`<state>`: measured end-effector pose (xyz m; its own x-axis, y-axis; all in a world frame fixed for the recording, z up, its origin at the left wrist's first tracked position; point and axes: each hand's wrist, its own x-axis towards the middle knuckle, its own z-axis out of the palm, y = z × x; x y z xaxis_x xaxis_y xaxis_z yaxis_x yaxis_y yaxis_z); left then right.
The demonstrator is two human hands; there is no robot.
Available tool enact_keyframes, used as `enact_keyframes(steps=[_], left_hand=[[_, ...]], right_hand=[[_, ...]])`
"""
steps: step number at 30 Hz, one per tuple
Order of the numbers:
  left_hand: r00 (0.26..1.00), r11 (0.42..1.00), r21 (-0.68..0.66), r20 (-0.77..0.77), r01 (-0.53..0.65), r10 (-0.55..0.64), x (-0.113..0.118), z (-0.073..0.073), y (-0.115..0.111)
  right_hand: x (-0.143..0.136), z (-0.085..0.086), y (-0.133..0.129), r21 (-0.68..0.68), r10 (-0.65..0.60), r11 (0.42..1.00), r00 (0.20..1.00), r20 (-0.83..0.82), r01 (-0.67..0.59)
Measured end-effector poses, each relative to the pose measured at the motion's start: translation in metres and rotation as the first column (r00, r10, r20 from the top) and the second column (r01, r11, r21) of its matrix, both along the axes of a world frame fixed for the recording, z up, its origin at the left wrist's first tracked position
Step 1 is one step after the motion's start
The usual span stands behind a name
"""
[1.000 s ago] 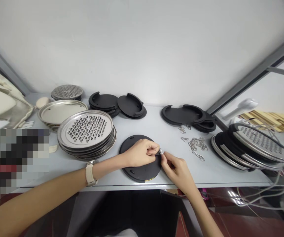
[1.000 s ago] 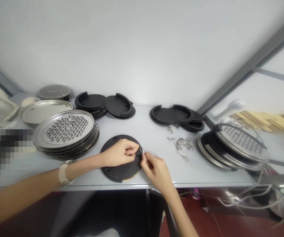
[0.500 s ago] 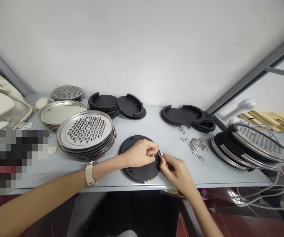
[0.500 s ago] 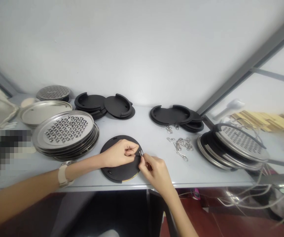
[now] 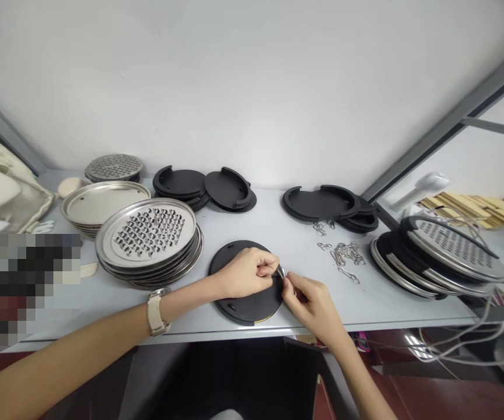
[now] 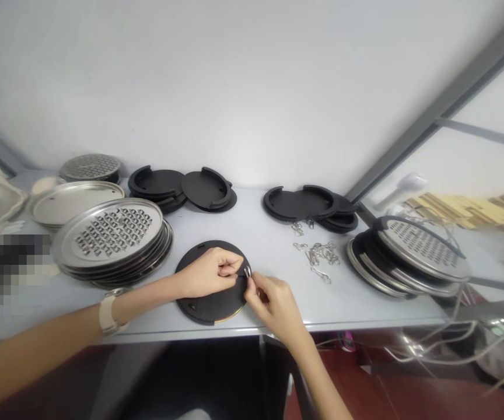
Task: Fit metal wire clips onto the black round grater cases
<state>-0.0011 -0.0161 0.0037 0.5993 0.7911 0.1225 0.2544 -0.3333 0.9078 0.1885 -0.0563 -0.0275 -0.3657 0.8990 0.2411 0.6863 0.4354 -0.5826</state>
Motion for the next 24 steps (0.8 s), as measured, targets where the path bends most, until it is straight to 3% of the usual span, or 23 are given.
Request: enact_keyframes(steps=[4, 9, 24], left_hand=[[1.000, 1.000, -0.006, 0.005, 0.005, -0.005, 0.0002, 0.0002, -0.0002], [1.000, 1.000, 0.000, 0.001, -0.005, 0.005, -0.0001, -0.0005, -0.0004], [1.000, 1.000, 0.006, 0.015, 0.003, -0.003, -0.0009, -0.0012, -0.0004]], right_hand=[[-0.0005, -0.0001, -0.0007, 0.028, -0.001, 1.000, 1.000, 0.004, 0.001], [-0.0010, -0.0005, 0.0034, -0.071, -0.056, 0.996, 0.998, -0.003, 0.055], [0.0007, -0.0016, 0.0006, -0.036, 0.053, 0.998, 0.998, 0.026, -0.052]])
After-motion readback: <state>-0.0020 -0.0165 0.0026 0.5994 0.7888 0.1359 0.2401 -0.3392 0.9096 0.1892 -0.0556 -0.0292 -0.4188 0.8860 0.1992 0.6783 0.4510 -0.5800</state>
